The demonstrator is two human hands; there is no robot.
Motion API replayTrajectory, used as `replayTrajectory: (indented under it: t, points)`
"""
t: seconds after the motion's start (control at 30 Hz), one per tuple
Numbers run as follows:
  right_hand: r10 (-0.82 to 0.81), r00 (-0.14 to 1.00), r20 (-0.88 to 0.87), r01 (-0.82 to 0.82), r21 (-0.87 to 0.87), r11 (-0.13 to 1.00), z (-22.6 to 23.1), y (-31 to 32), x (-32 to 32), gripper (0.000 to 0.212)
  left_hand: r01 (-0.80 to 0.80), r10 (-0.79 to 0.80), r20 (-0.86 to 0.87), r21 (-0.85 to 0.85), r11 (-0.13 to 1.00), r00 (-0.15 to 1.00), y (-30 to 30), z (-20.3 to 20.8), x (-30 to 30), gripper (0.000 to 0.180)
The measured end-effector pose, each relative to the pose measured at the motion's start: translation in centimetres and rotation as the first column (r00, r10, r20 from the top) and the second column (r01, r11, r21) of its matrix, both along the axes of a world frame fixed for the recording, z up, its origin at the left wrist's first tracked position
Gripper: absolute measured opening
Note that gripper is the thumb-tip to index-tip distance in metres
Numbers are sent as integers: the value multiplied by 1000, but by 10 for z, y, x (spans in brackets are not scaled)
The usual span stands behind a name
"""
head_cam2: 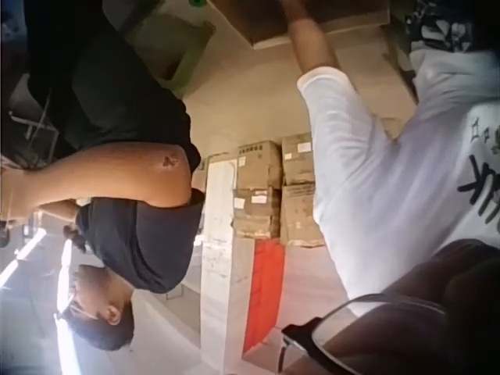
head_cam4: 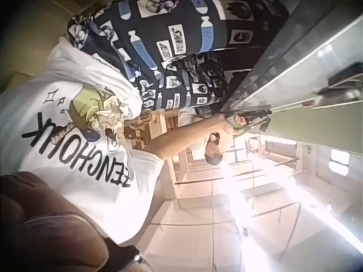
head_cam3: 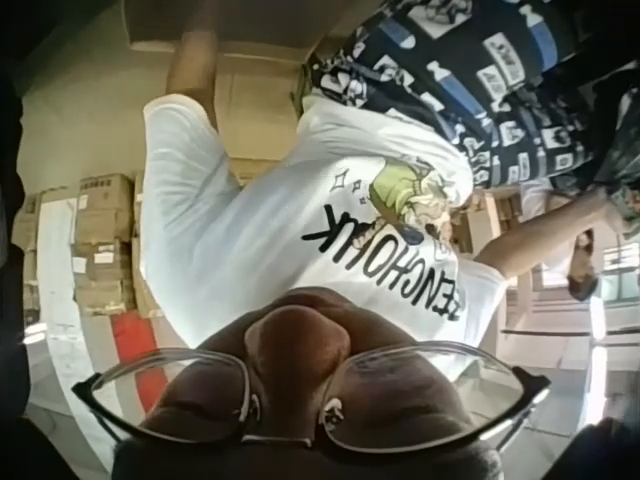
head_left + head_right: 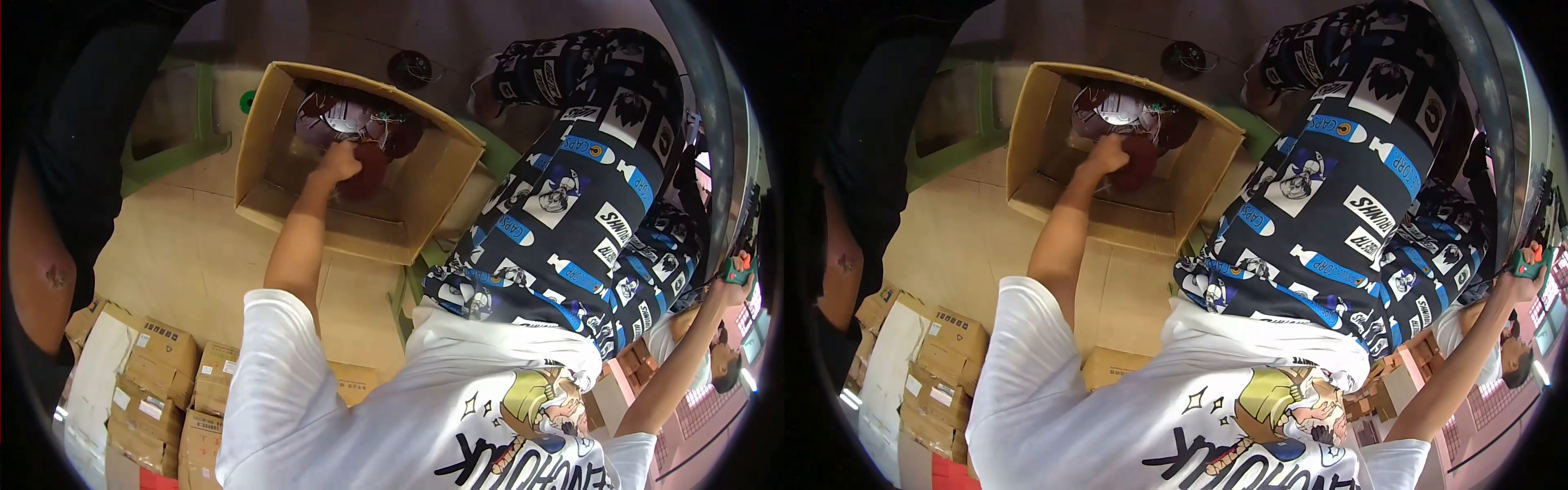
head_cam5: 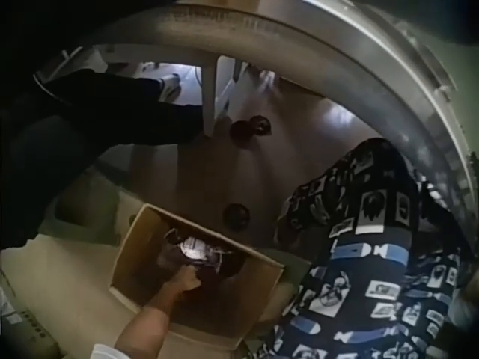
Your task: Assembling electronic components into red circular housings on a factory assembly line using a handheld tool.
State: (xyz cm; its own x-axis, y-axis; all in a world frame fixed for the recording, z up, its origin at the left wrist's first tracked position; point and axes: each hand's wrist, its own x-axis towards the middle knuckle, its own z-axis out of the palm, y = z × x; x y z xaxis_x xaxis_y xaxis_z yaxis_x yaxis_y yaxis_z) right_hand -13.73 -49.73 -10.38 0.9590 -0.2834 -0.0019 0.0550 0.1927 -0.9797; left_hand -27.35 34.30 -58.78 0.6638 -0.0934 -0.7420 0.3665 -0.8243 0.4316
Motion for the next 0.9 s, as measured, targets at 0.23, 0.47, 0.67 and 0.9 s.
replayTrajectory:
  t: [0.23, 0.47, 0.67, 0.9]
  points:
    - [1, 1000, 0, -1, 13, 1000, 7, -34, 0, 52, -277, 261, 171, 75, 958, 950, -26, -38, -41, 77]
    - [-31, 999, -24, 31, 2, 1000, 14, -30, 8, 49, -360, 385, -105, 199, 912, 917, -8, -43, -19, 118]
    - [-35, 999, 7, 34, 67, 997, 3, 0, 10, 38, -84, 147, -182, 313, 946, 972, -10, -29, -11, 121]
    - [-83, 997, 1, 83, -13, 996, 8, -17, 11, 47, 15, -4, -74, 142, 990, 997, -46, -48, -33, 99]
